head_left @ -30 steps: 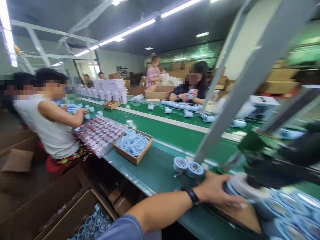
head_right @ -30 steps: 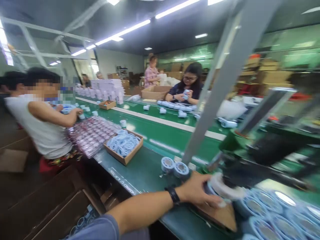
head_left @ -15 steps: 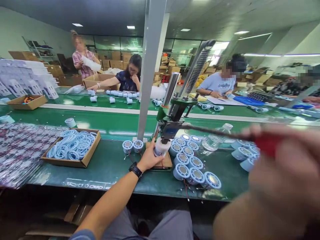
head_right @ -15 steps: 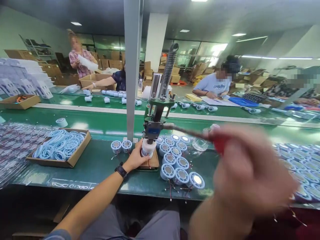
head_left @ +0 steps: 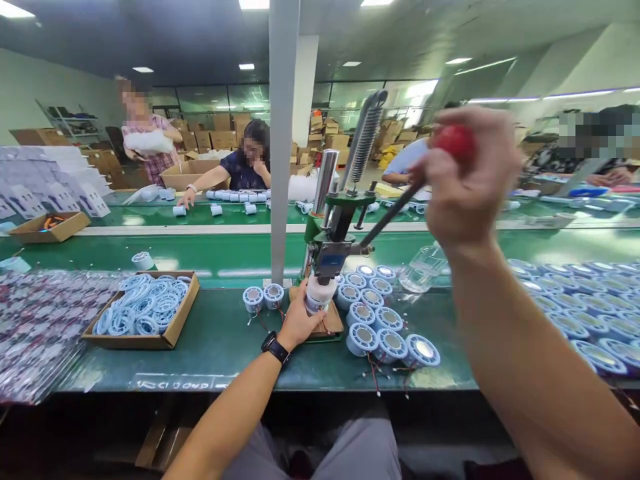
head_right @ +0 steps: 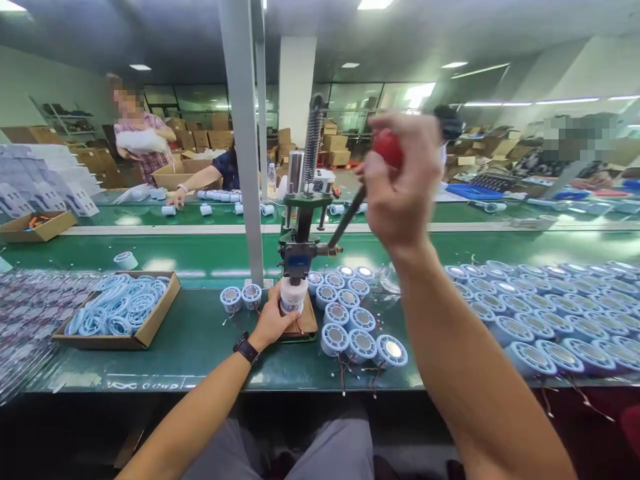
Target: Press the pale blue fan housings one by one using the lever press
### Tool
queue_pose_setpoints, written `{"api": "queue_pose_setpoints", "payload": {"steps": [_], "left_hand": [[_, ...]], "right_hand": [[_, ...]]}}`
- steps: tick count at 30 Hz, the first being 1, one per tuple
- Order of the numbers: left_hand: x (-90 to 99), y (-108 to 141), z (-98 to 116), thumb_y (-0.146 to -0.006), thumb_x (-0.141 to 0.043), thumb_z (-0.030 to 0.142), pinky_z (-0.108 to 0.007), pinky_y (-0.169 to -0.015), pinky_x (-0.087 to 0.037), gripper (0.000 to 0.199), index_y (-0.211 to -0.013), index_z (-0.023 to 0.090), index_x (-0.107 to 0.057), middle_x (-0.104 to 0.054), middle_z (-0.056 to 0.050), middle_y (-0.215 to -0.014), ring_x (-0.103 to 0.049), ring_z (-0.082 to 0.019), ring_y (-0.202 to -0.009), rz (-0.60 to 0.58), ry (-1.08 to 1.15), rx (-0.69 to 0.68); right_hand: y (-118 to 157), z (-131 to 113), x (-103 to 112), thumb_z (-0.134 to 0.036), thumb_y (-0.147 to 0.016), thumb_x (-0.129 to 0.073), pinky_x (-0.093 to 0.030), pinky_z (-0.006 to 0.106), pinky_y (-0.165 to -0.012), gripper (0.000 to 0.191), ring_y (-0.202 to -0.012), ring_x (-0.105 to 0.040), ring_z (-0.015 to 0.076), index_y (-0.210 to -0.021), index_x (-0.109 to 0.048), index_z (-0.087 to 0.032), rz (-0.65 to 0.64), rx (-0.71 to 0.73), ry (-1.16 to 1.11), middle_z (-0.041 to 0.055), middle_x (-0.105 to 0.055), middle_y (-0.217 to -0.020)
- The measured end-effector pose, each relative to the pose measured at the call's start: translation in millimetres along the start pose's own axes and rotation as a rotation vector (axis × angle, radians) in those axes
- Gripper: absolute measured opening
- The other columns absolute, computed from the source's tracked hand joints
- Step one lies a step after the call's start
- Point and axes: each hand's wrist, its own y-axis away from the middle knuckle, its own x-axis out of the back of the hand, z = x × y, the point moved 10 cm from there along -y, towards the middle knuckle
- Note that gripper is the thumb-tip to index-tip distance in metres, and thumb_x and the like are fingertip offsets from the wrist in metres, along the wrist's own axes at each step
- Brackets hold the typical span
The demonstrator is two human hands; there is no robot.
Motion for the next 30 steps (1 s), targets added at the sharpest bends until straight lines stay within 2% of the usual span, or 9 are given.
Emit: {"api": "queue_pose_setpoints", "payload": {"steps": [2,4,8,12,17,19,22,27,30], "left_hand": [[-0.6,0,1,-0.078,-0.070,0.021,-0.044,-0.114,-0.036,0.086,-0.151,0.016,-0.027,-0.050,-0.014,-0.146,-0.050,-0.028,-0.132,-0.007,-0.004,-0.005],[-2.1,2,3,-0.078,-0.070,0.021,-0.044,-0.114,-0.036,0.086,-0.152,0.015,-0.026,-0.049,-0.015,-0.147,-0.049,-0.028,-0.133,-0.017,-0.003,-0.001],[7.1,7,14,-0.080,-0.065,0.021,-0.044,-0.117,-0.034,0.080,-0.151,0.014,-0.029,-0.048,-0.015,-0.148,-0.046,-0.028,-0.136,-0.016,-0.082,-0.056],[51.8,6,26,-0.087,-0.047,0.014,-0.047,-0.119,-0.029,0.053,-0.141,0.016,-0.048,-0.051,-0.013,-0.144,-0.043,-0.026,-0.137,0.041,-0.491,-0.128],[97.9,3,0,-0.090,-0.055,0.023,-0.059,-0.111,-0.031,0.052,-0.141,0.032,-0.050,-0.056,-0.009,-0.140,-0.044,-0.033,-0.132,-0.142,-1.052,0.026],[104.9,11,-7,-0.092,-0.053,0.024,-0.050,-0.102,-0.041,0.050,-0.141,0.034,-0.049,-0.063,-0.007,-0.128,-0.053,-0.030,-0.122,-0.192,-1.128,0.049],[116.7,30,-9,-0.093,-0.050,0.024,-0.043,-0.092,-0.046,0.048,-0.141,0.032,-0.049,-0.065,-0.007,-0.121,-0.057,-0.028,-0.114,-0.125,-1.193,0.097],[134.1,60,-8,-0.095,-0.045,0.024,-0.044,-0.097,-0.046,0.045,-0.140,0.027,-0.050,-0.056,-0.010,-0.139,-0.054,-0.029,-0.124,-0.017,-1.223,0.181],[141.7,66,-12,-0.097,-0.042,0.028,-0.045,-0.106,-0.044,0.046,-0.141,0.022,-0.050,-0.048,-0.013,-0.148,-0.050,-0.029,-0.132,-0.019,-1.117,0.204]], "right_hand": [[-17,11,-15,-0.025,-0.090,-0.042,-0.047,0.025,-0.095,0.045,-0.117,-0.057,0.0157,-0.129,-0.051,-0.003,0.037,-0.026,-0.110,0.0116,-0.046,-0.134],[12,13,-27,-0.021,-0.090,-0.043,-0.049,0.030,-0.099,0.042,-0.123,-0.056,0.0177,-0.129,-0.052,-0.008,0.118,-0.007,-0.141,0.0116,-0.048,-0.136],[156,39,-62,-0.025,-0.090,-0.052,-0.049,0.043,-0.103,0.050,-0.124,-0.056,0.0224,-0.139,-0.042,-0.019,0.266,-0.189,-0.057,0.0118,-0.053,-0.132],[256,84,-135,-0.041,-0.082,-0.059,-0.043,0.050,-0.108,0.084,-0.134,-0.046,0.0307,-0.151,-0.022,-0.013,-0.003,-0.531,-0.029,0.0211,-0.040,-0.147],[271,109,-153,-0.049,-0.081,-0.060,-0.048,0.045,-0.102,0.095,-0.115,-0.062,0.0270,-0.154,-0.012,-0.014,0.054,-0.725,-0.141,0.0176,-0.058,-0.128],[268,110,-147,-0.050,-0.080,-0.063,-0.049,0.044,-0.102,0.096,-0.117,-0.061,0.0267,-0.154,-0.012,-0.017,0.163,-0.696,-0.177,0.0191,-0.051,-0.137],[264,105,-140,-0.043,-0.084,-0.064,-0.048,0.043,-0.104,0.092,-0.125,-0.055,0.0253,-0.155,-0.009,-0.022,0.258,-0.605,-0.219,0.0193,-0.032,-0.151],[277,68,-124,-0.036,-0.088,-0.064,-0.047,0.047,-0.106,0.080,-0.126,-0.054,0.0259,-0.153,-0.019,-0.024,0.256,-0.463,-0.082,0.0177,-0.037,-0.147],[302,26,-135,-0.029,-0.089,-0.063,-0.046,0.048,-0.108,0.069,-0.131,-0.050,0.0275,-0.149,-0.029,-0.027,0.076,-0.335,-0.013,0.0140,-0.043,-0.144]]}}
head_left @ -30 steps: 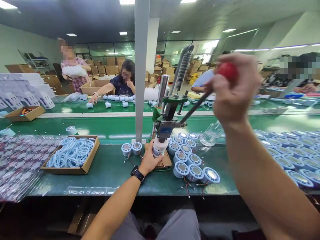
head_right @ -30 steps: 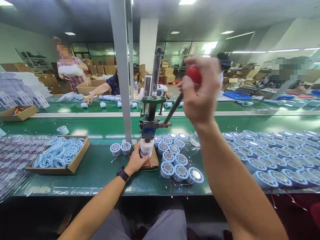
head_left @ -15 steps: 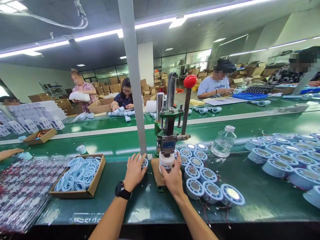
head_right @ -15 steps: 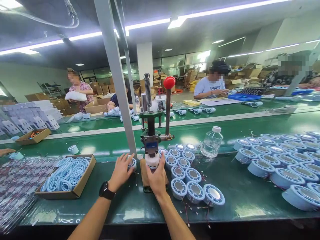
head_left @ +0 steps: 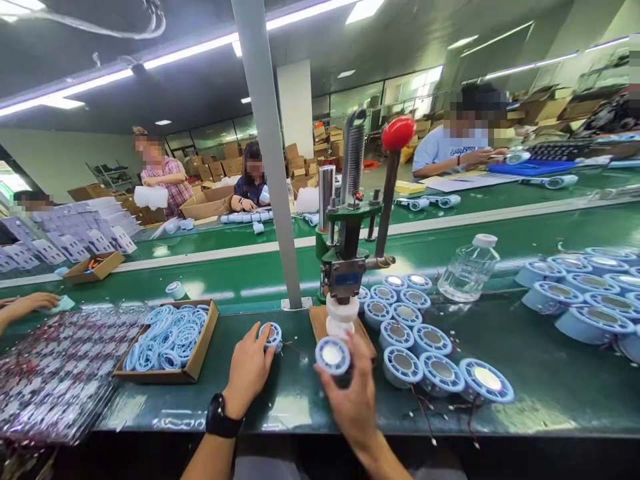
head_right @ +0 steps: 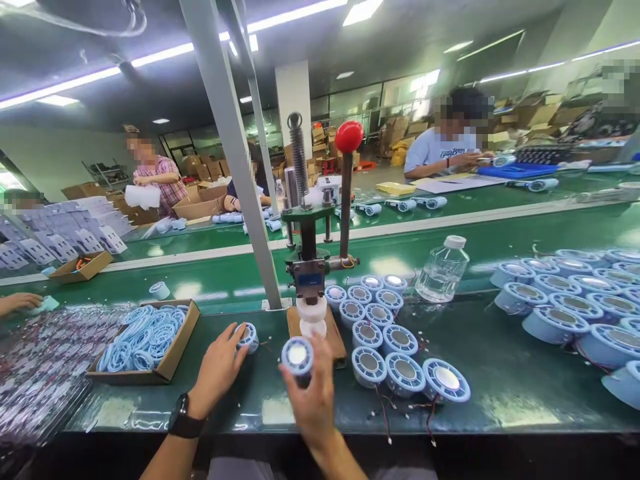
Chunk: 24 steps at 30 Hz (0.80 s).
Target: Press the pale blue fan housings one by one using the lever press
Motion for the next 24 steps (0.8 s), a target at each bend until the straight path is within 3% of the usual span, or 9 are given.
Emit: {"api": "queue_pose_setpoints", "payload": {"steps": [3,5,8,10,14,18,20,22,24], "left_hand": [[1.3,-3,-11,-0.097,-0.040,0.034,-0.043,-0.113,-0.039,0.045,-0.136,0.019,-0.057,-0.047,-0.012,-0.150,-0.047,-0.026,-0.136,0.003,0.224,-0.007],[2.2,-7,-20,-0.096,-0.039,0.037,-0.042,-0.116,-0.036,0.045,-0.130,0.019,-0.062,-0.052,-0.010,-0.147,-0.048,-0.024,-0.136,0.012,0.423,-0.012],[-4.9,-12,-29,-0.093,-0.041,0.044,-0.044,-0.115,-0.037,0.049,-0.125,0.016,-0.065,-0.062,-0.010,-0.136,-0.053,-0.025,-0.131,-0.028,0.766,0.026],[-12.5,-13,-33,-0.091,-0.043,0.050,-0.045,-0.112,-0.041,0.054,-0.124,0.013,-0.065,-0.065,-0.012,-0.130,-0.057,-0.027,-0.125,-0.039,0.940,0.085],[-26.7,-6,-39,-0.090,-0.045,0.056,-0.040,-0.107,-0.045,0.057,-0.126,0.013,-0.060,-0.066,-0.013,-0.129,-0.061,-0.025,-0.119,0.069,1.110,0.231],[-48.7,2,-31,-0.097,-0.035,0.051,-0.038,-0.096,-0.053,0.054,-0.133,0.014,-0.049,-0.071,-0.013,-0.114,-0.069,-0.023,-0.105,0.060,1.309,0.312],[-36.2,-3,-30,-0.099,-0.032,0.046,-0.038,-0.095,-0.053,0.049,-0.133,0.014,-0.048,-0.071,-0.014,-0.113,-0.068,-0.022,-0.106,0.096,1.261,0.258],[1.8,-20,-36,-0.099,-0.036,0.039,-0.035,-0.098,-0.051,0.042,-0.131,0.016,-0.050,-0.068,-0.013,-0.120,-0.064,-0.020,-0.114,0.181,0.996,0.156],[51.0,-51,-53,-0.098,-0.042,0.029,-0.030,-0.102,-0.048,0.037,-0.131,0.018,-0.053,-0.064,-0.010,-0.129,-0.060,-0.018,-0.120,0.245,0.581,0.108]], "right_hand": [[38,-20,-36,-0.020,-0.086,-0.061,-0.052,0.039,-0.103,0.072,-0.132,-0.049,0.0252,-0.150,-0.029,-0.029,-0.338,0.046,-0.023,0.0118,-0.043,-0.144],[48,-24,-59,-0.014,-0.083,-0.060,-0.051,0.036,-0.104,0.080,-0.132,-0.050,0.0241,-0.153,-0.024,-0.028,-0.525,0.009,-0.014,0.0127,-0.036,-0.149],[38,-30,-89,-0.011,-0.076,-0.065,-0.047,0.042,-0.108,0.091,-0.132,-0.048,0.0286,-0.155,-0.022,-0.028,-0.755,-0.030,0.144,0.0163,-0.023,-0.156],[26,-35,-107,-0.020,-0.074,-0.074,-0.046,0.049,-0.105,0.095,-0.129,-0.049,0.0350,-0.155,-0.026,-0.031,-0.903,-0.028,0.286,0.0176,-0.015,-0.159],[13,-42,-131,-0.046,-0.070,-0.082,-0.050,0.055,-0.094,0.095,-0.124,-0.052,0.0426,-0.152,-0.032,-0.037,-1.095,-0.052,0.448,0.0181,-0.013,-0.160],[18,-36,-139,-0.047,-0.072,-0.080,-0.050,0.053,-0.092,0.086,-0.122,-0.055,0.0418,-0.147,-0.040,-0.038,-1.143,-0.073,0.490,0.0190,-0.016,-0.159],[20,-33,-138,-0.045,-0.074,-0.079,-0.051,0.050,-0.091,0.074,-0.119,-0.057,0.0400,-0.141,-0.049,-0.036,-1.151,-0.062,0.498,0.0189,-0.017,-0.159],[20,-29,-135,-0.043,-0.076,-0.076,-0.051,0.047,-0.090,0.064,-0.116,-0.060,0.0376,-0.136,-0.054,-0.033,-1.163,-0.063,0.520,0.0188,-0.018,-0.158],[19,-26,-130,-0.042,-0.079,-0.074,-0.052,0.045,-0.089,0.060,-0.116,-0.061,0.0354,-0.135,-0.054,-0.033,-1.179,-0.082,0.557,0.0175,-0.017,-0.159]]}}
